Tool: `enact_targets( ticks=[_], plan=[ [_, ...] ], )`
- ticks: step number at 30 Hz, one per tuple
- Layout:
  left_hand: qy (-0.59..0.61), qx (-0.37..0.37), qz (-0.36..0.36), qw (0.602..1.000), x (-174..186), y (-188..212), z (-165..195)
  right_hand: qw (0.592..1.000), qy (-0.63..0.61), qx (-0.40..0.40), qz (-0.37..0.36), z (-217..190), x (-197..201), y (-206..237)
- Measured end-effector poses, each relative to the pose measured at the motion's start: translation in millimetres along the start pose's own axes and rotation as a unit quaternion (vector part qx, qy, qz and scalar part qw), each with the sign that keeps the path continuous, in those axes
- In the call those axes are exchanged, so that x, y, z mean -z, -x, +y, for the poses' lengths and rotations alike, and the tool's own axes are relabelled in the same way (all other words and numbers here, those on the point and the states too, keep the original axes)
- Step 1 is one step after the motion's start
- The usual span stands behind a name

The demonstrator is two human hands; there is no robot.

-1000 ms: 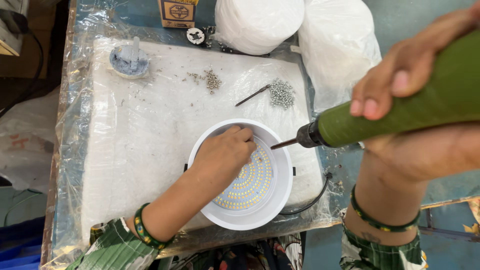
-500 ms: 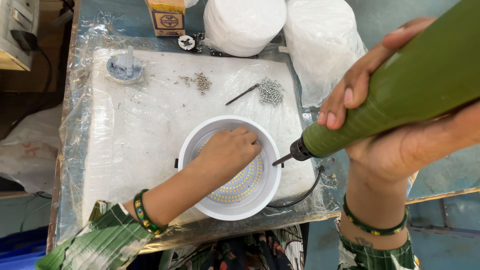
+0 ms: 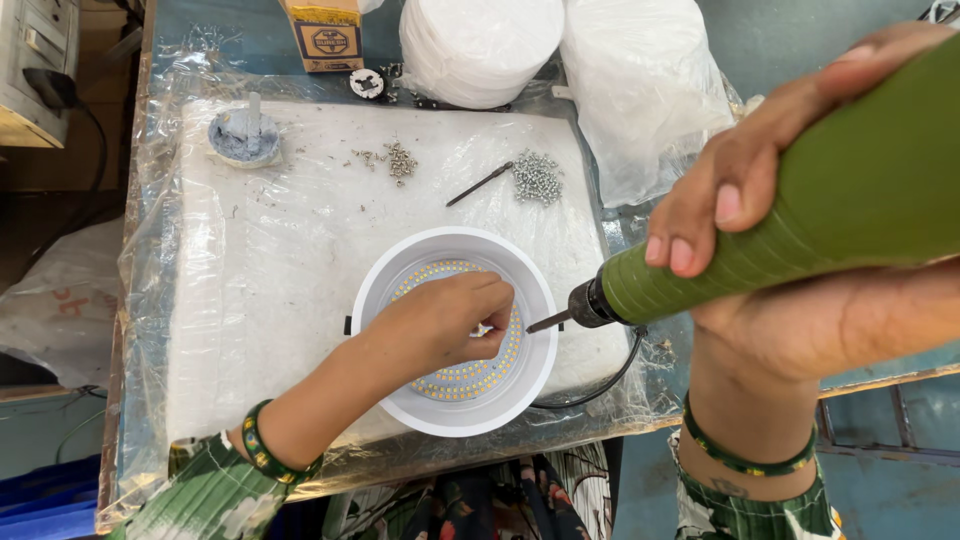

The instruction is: The person aligns a round LED panel inside a white light fixture housing on the workbench, then uses a green electric screwdriver to drive screws and secure the panel. They wipe the fixture with a cloth, continue screwing at several points around the rim, and finally move the finished fixture aside.

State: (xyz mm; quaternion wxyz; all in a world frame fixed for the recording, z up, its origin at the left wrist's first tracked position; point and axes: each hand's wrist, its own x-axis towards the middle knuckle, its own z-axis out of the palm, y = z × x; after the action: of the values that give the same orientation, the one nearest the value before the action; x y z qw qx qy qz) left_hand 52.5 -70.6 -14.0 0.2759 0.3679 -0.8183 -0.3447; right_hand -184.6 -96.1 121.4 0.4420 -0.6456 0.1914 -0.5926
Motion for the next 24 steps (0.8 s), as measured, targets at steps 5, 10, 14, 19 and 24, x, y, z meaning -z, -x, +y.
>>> enact_targets(
  ticks=[5, 10, 14, 19, 24],
  plan=[
    [0.184, 0.023, -0.027, 0.982, 8, 0, 4, 1.0, -0.019, 0.012, -0.009, -4, 4, 2],
    [0.216, 0.046, -0.014, 0.975, 12, -1, 6, 0.998, -0.042, 0.021, -0.051, -7, 19, -5],
    [0.22, 0.037, -0.012, 0.975, 12, -1, 5, 0.997, -0.071, 0.017, -0.025, -3, 28, 2],
    [0.213, 0.015, -0.005, 0.977, 11, -2, 4, 0.998, -0.051, 0.024, -0.029, -2, 31, 6],
    [0.206, 0.019, -0.015, 0.978, 9, -2, 4, 0.999, -0.024, 0.03, -0.02, -4, 33, 5]
  ],
)
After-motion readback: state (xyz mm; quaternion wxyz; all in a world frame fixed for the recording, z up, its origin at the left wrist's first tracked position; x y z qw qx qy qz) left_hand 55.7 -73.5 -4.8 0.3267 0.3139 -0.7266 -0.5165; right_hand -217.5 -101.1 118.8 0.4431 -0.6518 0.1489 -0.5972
